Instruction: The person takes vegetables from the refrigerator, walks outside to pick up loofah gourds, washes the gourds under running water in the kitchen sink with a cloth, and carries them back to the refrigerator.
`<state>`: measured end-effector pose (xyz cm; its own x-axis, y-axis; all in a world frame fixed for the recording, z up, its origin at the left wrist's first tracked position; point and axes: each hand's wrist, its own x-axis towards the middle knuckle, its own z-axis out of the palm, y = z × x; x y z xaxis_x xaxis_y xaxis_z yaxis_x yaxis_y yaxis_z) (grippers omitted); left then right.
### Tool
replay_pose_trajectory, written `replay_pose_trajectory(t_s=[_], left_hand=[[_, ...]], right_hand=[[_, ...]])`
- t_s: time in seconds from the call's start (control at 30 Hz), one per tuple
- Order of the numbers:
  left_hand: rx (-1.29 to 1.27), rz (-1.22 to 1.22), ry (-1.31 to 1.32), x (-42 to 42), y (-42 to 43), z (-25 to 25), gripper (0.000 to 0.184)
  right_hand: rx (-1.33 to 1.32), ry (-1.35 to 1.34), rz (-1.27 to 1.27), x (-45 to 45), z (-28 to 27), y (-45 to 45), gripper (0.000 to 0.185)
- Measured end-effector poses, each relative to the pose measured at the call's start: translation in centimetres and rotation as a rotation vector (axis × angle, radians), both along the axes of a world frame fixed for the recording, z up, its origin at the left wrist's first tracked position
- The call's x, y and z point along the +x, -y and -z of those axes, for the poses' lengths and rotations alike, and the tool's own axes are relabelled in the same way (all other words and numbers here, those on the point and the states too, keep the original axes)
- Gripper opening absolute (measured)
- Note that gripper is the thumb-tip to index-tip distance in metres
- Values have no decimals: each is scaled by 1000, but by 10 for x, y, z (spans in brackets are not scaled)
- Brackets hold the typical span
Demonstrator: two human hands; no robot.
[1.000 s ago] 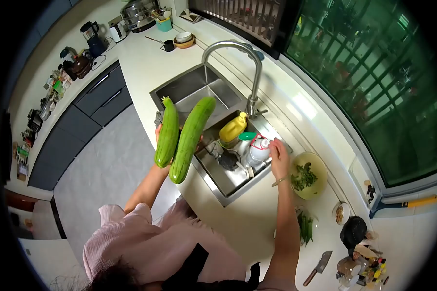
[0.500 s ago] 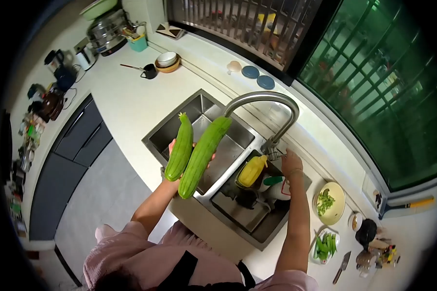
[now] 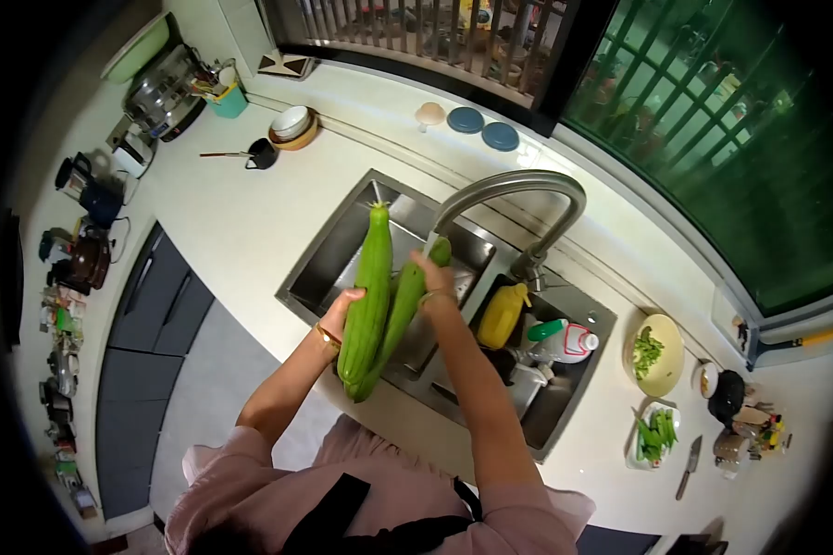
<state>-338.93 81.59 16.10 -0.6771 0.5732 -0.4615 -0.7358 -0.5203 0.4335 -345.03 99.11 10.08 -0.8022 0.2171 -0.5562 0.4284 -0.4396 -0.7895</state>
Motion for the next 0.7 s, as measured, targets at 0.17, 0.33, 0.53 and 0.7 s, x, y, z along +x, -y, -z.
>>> replay_pose_trajectory(t_s=[0.17,0.33,0.53,0.7], left_hand=[[-187,185,-54,-12,38,-18,53],[-523,676,-392,-57,64,-39,64],[-642,766,-759,-100,52,-32,60],[-558,433,-624,-127,50,1,49]], right_hand=[[-222,18,2,-39,30,-16,35],[-311,121,-403,-13,-17,-43,38],[-242,13,-174,24,-20,-55,39],[-88,5,202,58,-25,-41,36]])
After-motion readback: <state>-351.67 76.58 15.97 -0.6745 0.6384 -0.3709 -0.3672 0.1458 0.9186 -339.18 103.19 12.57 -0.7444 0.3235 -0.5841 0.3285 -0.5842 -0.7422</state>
